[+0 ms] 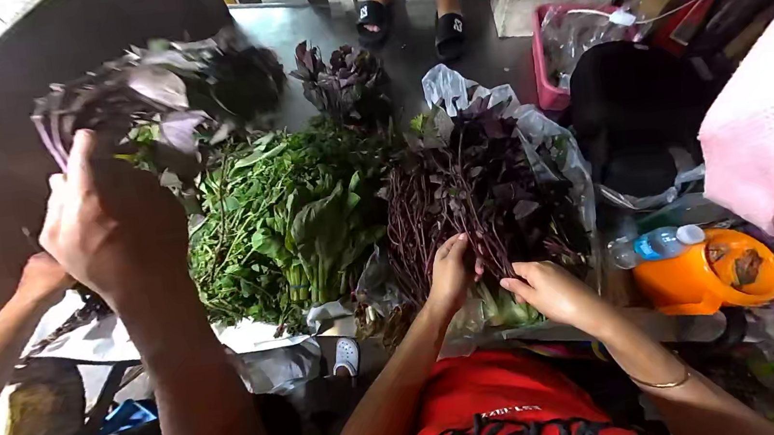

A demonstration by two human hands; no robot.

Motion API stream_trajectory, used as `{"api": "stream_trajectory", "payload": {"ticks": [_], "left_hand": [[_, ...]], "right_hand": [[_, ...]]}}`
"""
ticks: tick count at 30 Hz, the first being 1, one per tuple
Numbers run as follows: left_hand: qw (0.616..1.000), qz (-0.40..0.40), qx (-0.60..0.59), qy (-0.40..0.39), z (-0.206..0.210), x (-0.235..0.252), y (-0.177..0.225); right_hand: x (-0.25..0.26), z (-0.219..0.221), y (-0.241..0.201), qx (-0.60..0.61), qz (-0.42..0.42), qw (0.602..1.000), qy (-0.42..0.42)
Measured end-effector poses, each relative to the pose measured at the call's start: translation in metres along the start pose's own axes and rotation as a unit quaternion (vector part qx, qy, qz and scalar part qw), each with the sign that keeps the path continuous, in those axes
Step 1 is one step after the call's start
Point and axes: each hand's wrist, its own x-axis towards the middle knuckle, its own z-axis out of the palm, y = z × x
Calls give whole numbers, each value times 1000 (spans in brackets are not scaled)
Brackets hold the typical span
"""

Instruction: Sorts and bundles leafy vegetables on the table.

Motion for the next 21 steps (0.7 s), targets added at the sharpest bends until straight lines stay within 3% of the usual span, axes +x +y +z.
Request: {"api": "stream_trajectory", "payload": {"ticks": [5,9,11,16,18,21], "left_hand": [[997,6,75,10,10,1,-2],[991,5,123,45,17,1,-2],[992,6,117,40,18,1,-4],[988,-11,152,-36,13,-9,8],[971,21,232,-61,-3,-20,32],[905,129,405,35,-48,-34,65]], "right_hand": [[1,6,11,40,-14,999,4],[2,30,23,293,-38,954,45],[-1,36,23,363,-37,930,52],[-5,31,35,334,-64,940,25],[-12,12,37,351,-95,930,52],[-21,-35,41,391,-149,902,110]]}}
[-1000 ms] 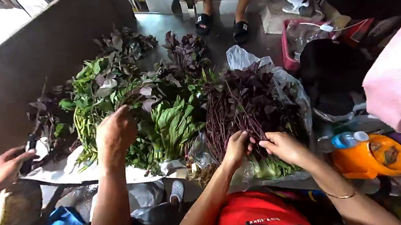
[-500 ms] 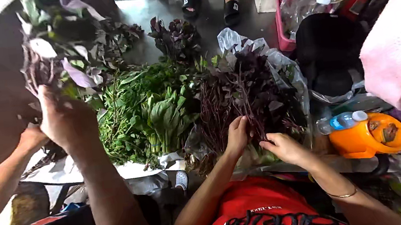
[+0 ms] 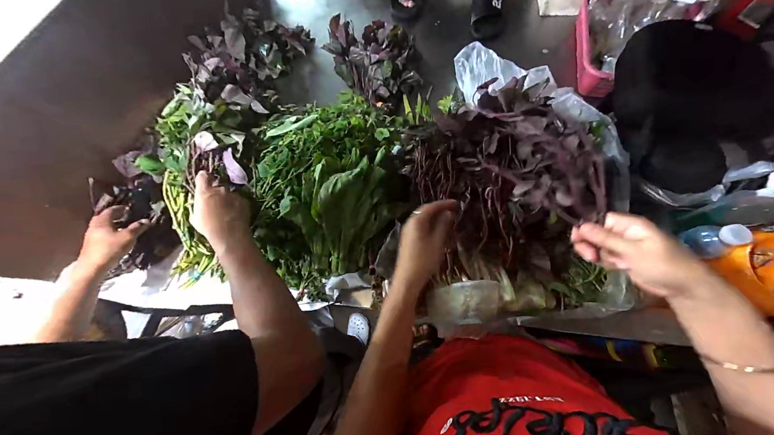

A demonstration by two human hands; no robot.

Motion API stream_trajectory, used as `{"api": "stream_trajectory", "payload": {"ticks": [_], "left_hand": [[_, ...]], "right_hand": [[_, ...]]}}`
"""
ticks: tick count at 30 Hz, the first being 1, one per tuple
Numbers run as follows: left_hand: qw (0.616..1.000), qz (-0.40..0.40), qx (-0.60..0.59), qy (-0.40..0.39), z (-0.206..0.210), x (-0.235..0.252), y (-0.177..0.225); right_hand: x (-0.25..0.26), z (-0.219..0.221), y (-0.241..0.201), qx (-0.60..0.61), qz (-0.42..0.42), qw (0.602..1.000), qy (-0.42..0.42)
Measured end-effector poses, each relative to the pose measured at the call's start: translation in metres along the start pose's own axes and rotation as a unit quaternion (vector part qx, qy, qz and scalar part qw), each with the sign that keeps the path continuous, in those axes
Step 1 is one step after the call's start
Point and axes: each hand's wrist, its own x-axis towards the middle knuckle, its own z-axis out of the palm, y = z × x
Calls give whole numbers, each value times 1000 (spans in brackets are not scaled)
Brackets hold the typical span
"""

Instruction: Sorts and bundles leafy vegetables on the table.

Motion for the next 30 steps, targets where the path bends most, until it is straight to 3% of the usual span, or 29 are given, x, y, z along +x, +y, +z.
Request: {"api": "stream_trajectory", "payload": {"ticks": [3,6,12,17,25,30], "left_hand": [[986,31,151,70,-21,4,-7],[970,27,238,34,-4,16,-4],[926,-45,371,-56,34,42,0],[922,-63,375,-76,31,48,3],[920,11,381,-88,9,73,58],[883,-56,432,-177,18,80,67]], "right_hand": [[15,-37,-33,25,-54,998,28],[37,-68,-62,47,-139,988,41],[39,-60,-106,123,-224,966,41],[31,-52,-102,75,-216,972,53],[15,-61,-97,74,-207,973,67],[14,-56,-123,32,-195,971,131]]}}
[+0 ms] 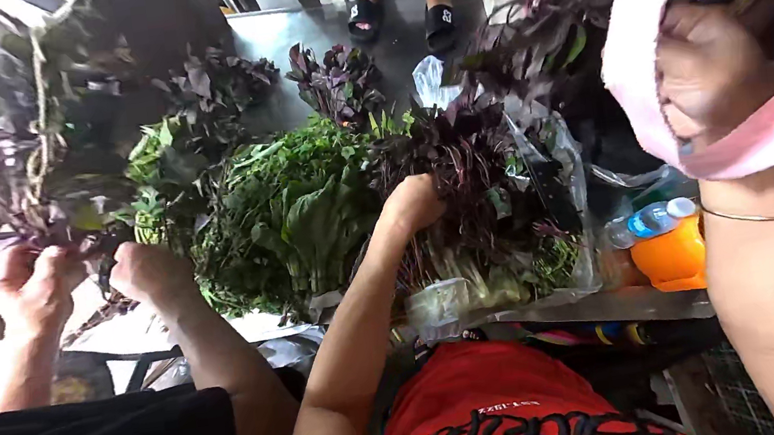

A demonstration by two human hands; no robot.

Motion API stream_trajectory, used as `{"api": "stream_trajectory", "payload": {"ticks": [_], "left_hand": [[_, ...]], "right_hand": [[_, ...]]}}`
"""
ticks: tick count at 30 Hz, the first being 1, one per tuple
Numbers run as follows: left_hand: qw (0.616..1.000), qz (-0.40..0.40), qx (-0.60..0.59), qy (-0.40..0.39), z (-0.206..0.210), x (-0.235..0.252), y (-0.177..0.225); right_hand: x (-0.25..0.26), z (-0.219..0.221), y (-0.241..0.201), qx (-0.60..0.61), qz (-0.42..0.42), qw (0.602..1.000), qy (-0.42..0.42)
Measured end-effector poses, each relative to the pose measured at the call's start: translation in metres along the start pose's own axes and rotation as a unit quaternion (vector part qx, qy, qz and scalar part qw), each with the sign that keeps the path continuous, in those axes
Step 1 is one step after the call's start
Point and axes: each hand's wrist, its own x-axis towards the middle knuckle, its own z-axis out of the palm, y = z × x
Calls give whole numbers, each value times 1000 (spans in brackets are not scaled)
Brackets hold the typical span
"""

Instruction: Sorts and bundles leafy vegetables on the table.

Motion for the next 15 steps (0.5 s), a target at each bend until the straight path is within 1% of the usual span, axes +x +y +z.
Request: {"api": "stream_trajectory", "payload": {"ticks": [1,3,5,7,8,10,12,13,15], "left_hand": [[1000,-16,19,4,4,-3,4],[997,-39,35,65,12,-9,19],[991,-8,2,131,21,3,38],[983,50,-37,173,34,28,59],[982,64,-45,173,41,40,69],[995,22,-29,94,52,63,84],[998,-17,-29,55,60,81,87],[997,-24,-46,59,55,82,87],[989,-24,-111,96,31,73,81]], "right_hand": [[1,4,-9,-8,-1,1000,0],[-4,9,-21,-1,-16,1000,-21],[-4,9,-15,12,-41,999,-34],[7,9,0,16,-78,996,-34],[19,7,11,4,-99,994,-35],[27,6,22,-11,-108,994,-34],[20,-3,29,-15,-98,994,-51],[16,-9,32,-7,-86,995,-53],[5,-17,36,22,-52,998,-19]]}}
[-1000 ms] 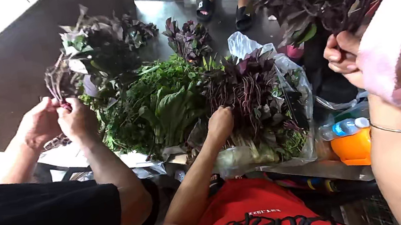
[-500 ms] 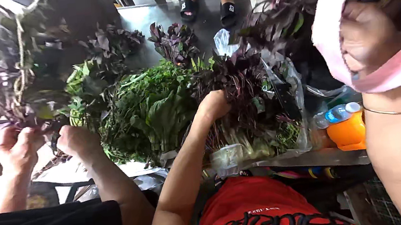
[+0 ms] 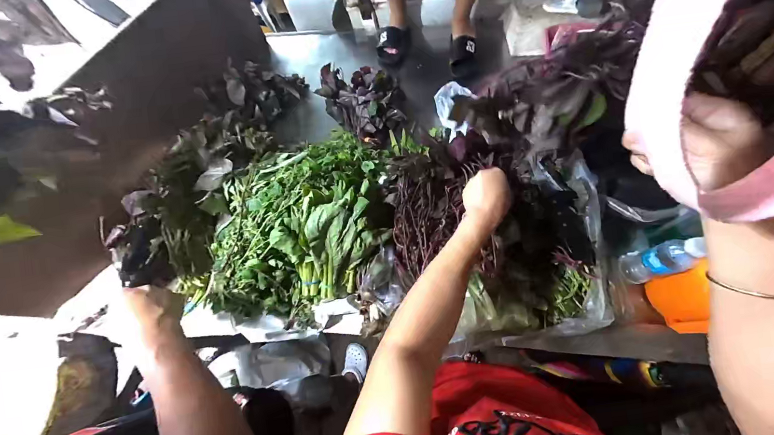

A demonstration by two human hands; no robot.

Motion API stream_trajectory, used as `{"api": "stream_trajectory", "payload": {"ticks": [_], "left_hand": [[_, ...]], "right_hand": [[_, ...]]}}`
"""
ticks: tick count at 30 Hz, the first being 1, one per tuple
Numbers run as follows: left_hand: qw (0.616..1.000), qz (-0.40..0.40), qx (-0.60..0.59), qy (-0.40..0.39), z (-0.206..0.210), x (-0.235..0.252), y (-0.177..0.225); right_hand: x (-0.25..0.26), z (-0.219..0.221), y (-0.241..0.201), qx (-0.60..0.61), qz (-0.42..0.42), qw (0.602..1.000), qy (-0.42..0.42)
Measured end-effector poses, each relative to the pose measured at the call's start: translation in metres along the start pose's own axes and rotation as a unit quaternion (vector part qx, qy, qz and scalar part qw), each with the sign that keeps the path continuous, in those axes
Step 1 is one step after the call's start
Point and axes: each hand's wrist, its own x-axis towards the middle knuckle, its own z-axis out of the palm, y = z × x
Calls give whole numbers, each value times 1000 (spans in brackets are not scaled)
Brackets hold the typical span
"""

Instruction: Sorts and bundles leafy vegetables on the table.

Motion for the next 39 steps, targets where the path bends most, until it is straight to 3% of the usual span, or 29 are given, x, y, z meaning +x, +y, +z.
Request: {"api": "stream_trajectory", "payload": {"ticks": [3,6,9,12,14,17,19,21,24,28,33,35,39], "left_hand": [[989,5,-142,33,-53,1,-10],[956,32,-288,52,-105,-2,-27],[882,110,-450,93,-133,-26,-50],[823,154,-535,111,-130,-52,-83],[826,143,-529,132,-112,-69,-104],[863,105,-457,186,-81,-88,-138],[864,64,-446,225,-73,-94,-159],[850,34,-459,258,-76,-97,-177],[827,25,-490,275,-89,-97,-195],[820,72,-505,260,-115,-98,-191],[804,142,-529,233,-140,-91,-152],[797,139,-556,188,-119,-88,-139],[786,56,-611,74,-33,-77,-137]], "right_hand": [[-18,-6,-10,27,45,996,69],[-16,-31,-5,133,24,990,48],[-14,-51,3,182,-18,983,1],[-6,-45,0,62,-23,997,43],[3,-25,-8,-64,-18,995,69],[8,5,6,-263,-17,965,4],[4,37,28,-337,66,936,-73],[-10,68,57,-371,204,888,-181],[-27,85,95,-377,278,841,-270],[-12,76,87,-307,261,887,-225],[25,50,47,-235,169,947,-137],[38,42,25,-233,123,957,-121],[44,45,-12,-251,59,957,-134]]}}
